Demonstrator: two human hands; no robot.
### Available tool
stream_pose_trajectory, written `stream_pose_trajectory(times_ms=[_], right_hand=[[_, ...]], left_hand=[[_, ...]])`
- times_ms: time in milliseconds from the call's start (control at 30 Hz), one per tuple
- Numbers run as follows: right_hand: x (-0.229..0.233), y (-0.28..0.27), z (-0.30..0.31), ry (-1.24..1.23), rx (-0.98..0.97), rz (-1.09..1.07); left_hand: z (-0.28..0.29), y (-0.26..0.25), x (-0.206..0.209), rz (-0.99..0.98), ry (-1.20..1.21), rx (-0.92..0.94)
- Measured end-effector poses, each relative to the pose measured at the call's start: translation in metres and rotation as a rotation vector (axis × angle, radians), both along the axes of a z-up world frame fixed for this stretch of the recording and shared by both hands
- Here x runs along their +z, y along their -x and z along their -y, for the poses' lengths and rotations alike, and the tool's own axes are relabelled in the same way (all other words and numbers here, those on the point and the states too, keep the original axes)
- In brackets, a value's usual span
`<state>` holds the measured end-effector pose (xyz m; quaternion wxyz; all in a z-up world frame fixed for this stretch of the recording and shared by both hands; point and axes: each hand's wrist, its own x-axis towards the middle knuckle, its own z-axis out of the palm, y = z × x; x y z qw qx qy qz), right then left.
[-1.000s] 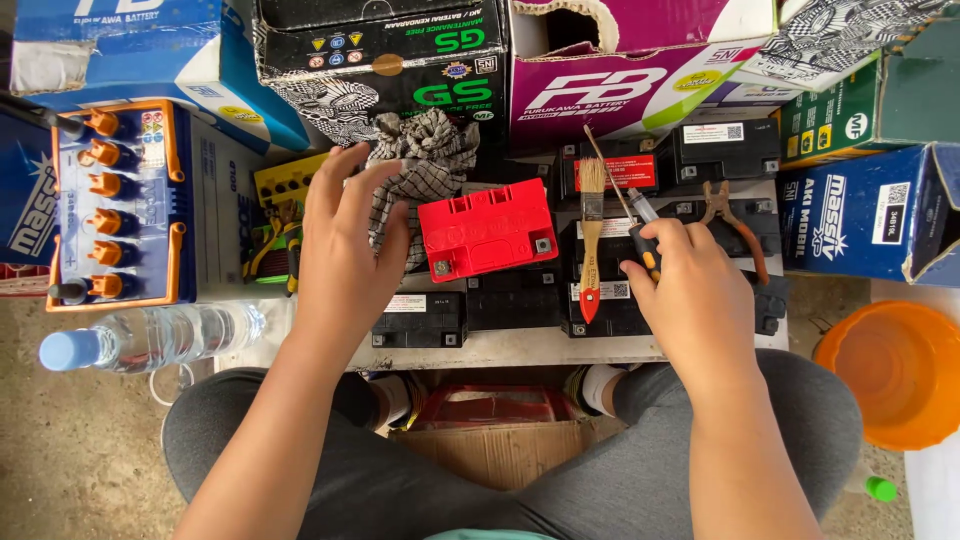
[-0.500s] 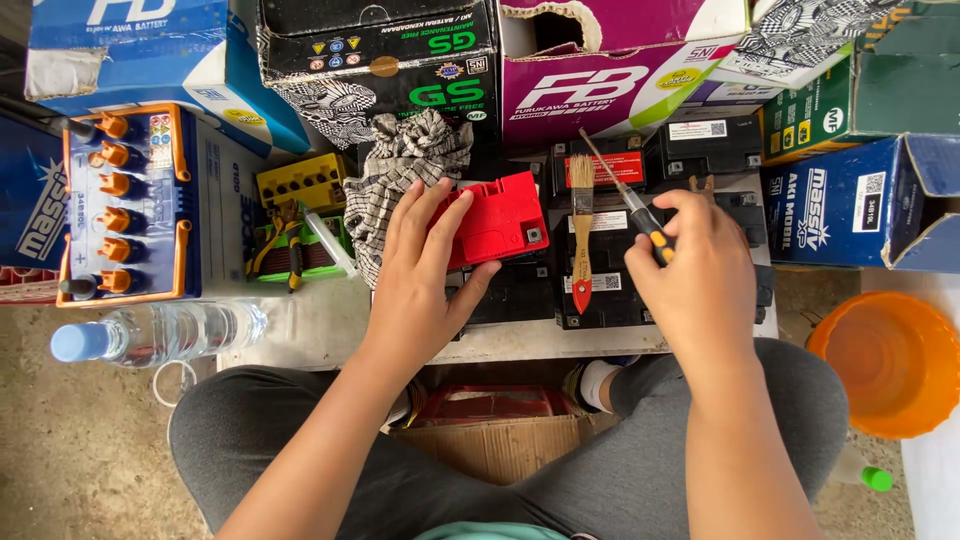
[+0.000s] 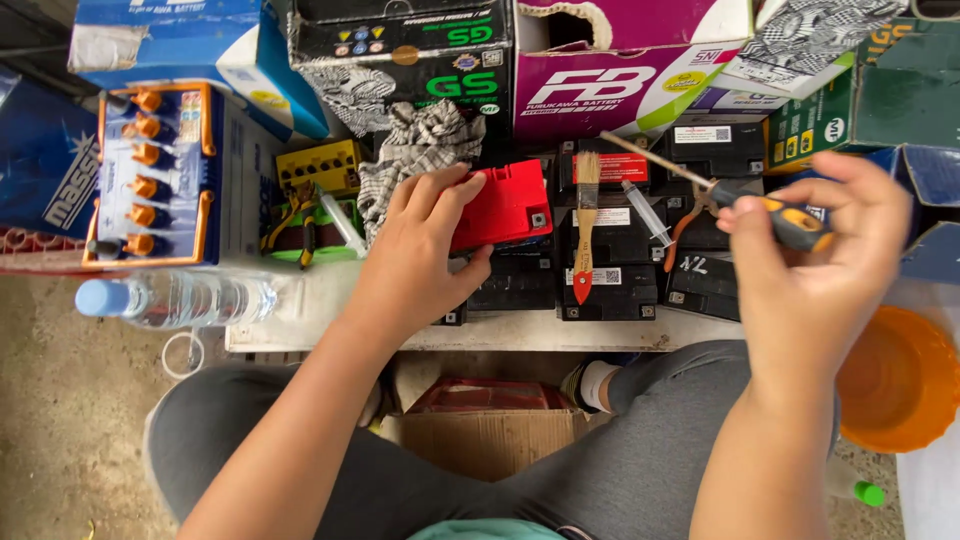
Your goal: Maintaining and refilling a lead-acid battery using a syringe and tools
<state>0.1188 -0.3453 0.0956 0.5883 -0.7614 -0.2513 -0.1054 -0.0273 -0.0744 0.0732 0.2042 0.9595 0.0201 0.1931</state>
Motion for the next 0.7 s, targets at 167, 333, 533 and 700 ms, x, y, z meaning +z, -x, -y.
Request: stream_pose_trajectory(times_ms=[167,333,533,700], right_hand=[[-0.006,-0.003,0.006,-0.141,-0.021,-0.017],[-0.013,-0.009,0.006,-0.343,-0.097,-0.24],[0.001,-0.007,0.004,-0.639,-0.213,-0.436],[0.046,0.012,-0.01,-0.639,-0.254,-0.46]], left_hand=[[-0.009,-0.001,0.004,-0.071,0.016,-0.017],[-0.007,0.002,-0.002,-0.083,-0.013,0.023],[-0.001,-0.003,-0.006,-0.058,-0.027,0.116],[0.003,-0.01,-0.006,-0.061,-0.087,0.195]])
